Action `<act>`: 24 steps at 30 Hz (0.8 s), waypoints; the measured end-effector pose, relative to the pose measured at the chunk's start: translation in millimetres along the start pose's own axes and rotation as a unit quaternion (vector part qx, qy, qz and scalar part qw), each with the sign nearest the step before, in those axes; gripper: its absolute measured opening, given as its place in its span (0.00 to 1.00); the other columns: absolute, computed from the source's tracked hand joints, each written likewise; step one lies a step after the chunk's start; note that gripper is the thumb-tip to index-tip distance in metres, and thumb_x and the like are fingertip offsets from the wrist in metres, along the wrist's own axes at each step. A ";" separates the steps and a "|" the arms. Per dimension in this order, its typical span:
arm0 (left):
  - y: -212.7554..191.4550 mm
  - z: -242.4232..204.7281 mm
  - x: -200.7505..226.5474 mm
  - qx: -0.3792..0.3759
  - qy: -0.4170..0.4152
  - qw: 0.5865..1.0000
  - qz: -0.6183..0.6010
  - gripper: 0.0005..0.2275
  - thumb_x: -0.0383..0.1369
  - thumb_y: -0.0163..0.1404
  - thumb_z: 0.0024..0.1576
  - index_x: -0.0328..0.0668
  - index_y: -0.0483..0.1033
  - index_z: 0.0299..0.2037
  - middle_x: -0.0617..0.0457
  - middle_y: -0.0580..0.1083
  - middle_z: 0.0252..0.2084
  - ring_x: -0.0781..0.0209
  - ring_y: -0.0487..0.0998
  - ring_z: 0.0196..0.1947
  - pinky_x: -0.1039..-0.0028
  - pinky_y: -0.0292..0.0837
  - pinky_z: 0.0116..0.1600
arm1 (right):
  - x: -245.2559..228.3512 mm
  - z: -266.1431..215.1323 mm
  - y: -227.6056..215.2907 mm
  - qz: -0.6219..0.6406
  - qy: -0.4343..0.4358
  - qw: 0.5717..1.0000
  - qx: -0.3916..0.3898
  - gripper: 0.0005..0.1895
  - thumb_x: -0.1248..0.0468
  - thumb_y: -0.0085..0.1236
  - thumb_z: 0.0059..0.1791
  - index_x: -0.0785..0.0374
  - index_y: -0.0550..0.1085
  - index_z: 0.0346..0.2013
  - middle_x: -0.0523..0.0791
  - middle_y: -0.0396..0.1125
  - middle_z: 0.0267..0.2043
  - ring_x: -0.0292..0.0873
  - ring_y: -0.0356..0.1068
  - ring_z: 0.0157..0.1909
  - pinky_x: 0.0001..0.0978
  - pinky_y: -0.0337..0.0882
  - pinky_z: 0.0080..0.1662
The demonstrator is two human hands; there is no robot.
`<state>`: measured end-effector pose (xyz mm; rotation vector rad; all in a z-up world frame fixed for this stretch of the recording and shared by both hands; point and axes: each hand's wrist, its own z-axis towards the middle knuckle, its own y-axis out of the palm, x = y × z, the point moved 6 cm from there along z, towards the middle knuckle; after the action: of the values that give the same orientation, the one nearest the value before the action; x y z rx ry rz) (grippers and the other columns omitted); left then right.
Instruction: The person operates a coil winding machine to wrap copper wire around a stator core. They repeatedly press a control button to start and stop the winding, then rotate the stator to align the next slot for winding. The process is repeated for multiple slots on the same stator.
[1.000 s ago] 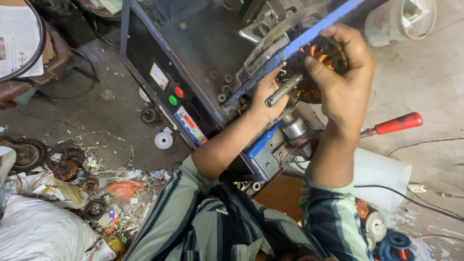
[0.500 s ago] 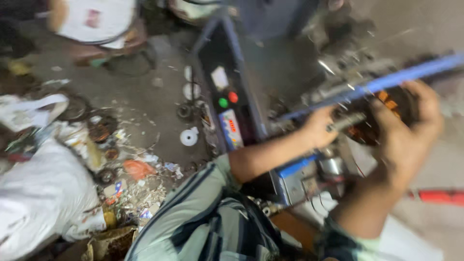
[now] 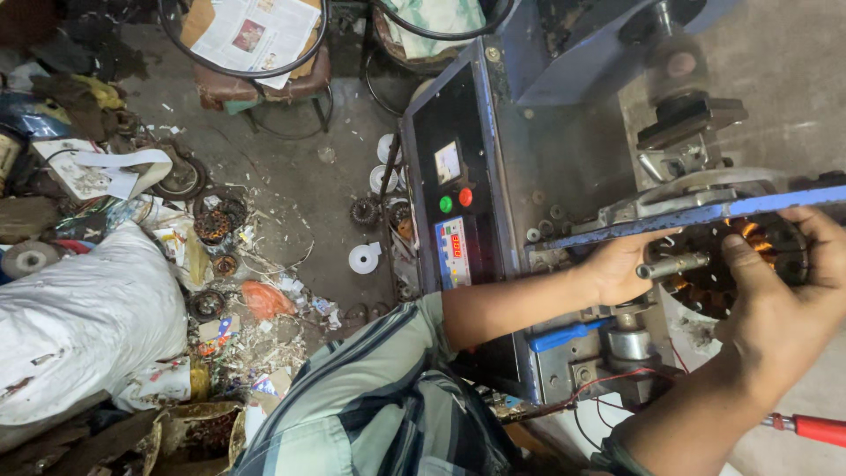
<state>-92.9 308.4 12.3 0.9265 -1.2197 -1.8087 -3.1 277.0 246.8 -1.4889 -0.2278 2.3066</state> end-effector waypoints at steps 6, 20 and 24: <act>7.8 -5.7 -5.5 0.022 -0.025 0.999 -0.016 0.11 0.33 0.55 0.69 0.36 0.75 0.56 0.51 0.78 0.54 0.58 0.78 0.55 0.67 0.70 0.65 | -1.1 -2.2 -1.0 0.000 0.007 1.000 0.011 0.23 0.82 0.60 0.50 0.67 0.71 0.58 0.44 0.70 0.49 0.35 0.71 0.48 0.26 0.73 0.56; -21.1 9.9 -12.3 0.022 0.005 1.000 0.002 0.10 0.32 0.50 0.70 0.34 0.74 0.56 0.50 0.77 0.56 0.57 0.77 0.56 0.66 0.69 0.65 | 15.7 -2.3 -7.6 0.048 0.025 0.999 -0.001 0.21 0.84 0.58 0.52 0.66 0.70 0.57 0.46 0.69 0.50 0.37 0.71 0.49 0.29 0.75 0.56; -24.7 12.6 -16.5 0.009 -0.004 1.000 0.007 0.10 0.32 0.48 0.72 0.32 0.74 0.57 0.49 0.77 0.53 0.56 0.77 0.55 0.65 0.69 0.63 | 23.2 -5.6 -8.5 0.048 0.092 0.994 0.022 0.21 0.79 0.57 0.52 0.60 0.70 0.57 0.43 0.69 0.51 0.36 0.72 0.49 0.29 0.75 0.53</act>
<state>-101.0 334.4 -4.9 0.9205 -1.2470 -1.7949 -4.5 293.7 227.8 -1.7120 -0.0545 2.2129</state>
